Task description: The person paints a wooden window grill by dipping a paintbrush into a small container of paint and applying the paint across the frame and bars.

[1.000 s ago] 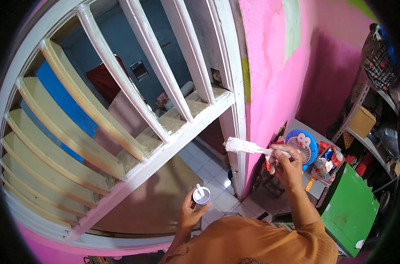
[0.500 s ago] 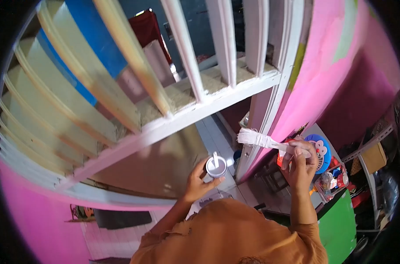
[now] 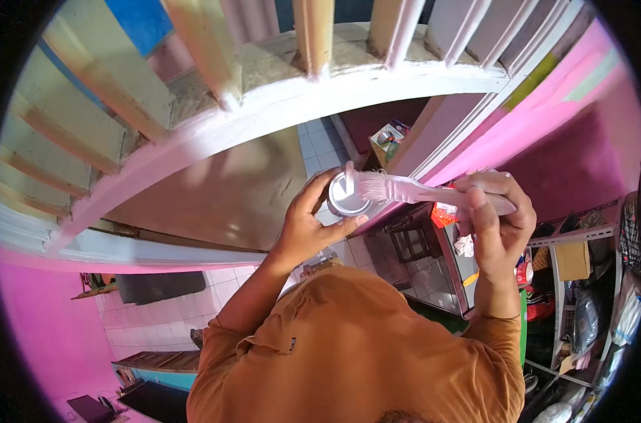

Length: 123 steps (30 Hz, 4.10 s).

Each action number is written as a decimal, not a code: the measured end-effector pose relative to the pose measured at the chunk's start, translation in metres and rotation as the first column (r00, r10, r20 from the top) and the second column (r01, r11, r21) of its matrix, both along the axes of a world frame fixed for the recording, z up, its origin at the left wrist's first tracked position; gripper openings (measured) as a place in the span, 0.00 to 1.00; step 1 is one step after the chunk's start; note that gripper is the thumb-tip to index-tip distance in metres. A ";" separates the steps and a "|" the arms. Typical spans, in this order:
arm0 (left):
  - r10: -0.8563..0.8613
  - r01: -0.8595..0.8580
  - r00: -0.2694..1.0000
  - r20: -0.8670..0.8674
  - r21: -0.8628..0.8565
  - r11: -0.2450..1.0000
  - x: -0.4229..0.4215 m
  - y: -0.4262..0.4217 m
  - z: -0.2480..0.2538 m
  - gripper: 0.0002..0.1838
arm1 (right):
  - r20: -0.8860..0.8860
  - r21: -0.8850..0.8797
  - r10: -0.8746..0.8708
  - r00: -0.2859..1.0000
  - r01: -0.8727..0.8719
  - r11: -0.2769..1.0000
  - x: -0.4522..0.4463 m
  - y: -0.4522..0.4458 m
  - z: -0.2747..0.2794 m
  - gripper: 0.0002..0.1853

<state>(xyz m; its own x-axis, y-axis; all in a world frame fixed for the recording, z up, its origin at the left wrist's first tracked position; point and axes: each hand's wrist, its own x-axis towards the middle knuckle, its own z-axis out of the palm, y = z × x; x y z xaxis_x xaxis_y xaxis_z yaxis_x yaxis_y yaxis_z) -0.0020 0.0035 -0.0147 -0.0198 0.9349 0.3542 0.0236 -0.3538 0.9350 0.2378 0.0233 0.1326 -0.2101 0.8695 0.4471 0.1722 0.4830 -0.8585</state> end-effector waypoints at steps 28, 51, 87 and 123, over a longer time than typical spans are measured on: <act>0.040 -0.030 0.997 -0.067 0.134 0.991 -0.026 0.017 0.025 0.37 | -0.330 -0.445 -0.124 0.936 -0.038 0.895 -0.026 0.040 -0.020 0.12; -0.219 0.225 0.974 -0.062 0.139 0.964 -0.013 0.032 0.075 0.38 | -0.515 -0.395 -0.329 0.792 0.122 0.911 -0.012 -0.005 -0.004 0.14; -0.184 0.207 0.974 -0.135 0.181 0.961 -0.046 0.010 0.040 0.37 | -0.221 0.848 -0.385 0.896 0.372 0.378 -0.093 0.002 0.161 0.10; -0.278 0.278 0.960 -0.037 -0.026 0.960 -0.055 -0.013 0.012 0.38 | 0.013 0.994 -0.673 0.740 0.065 0.091 -0.122 0.024 0.255 0.04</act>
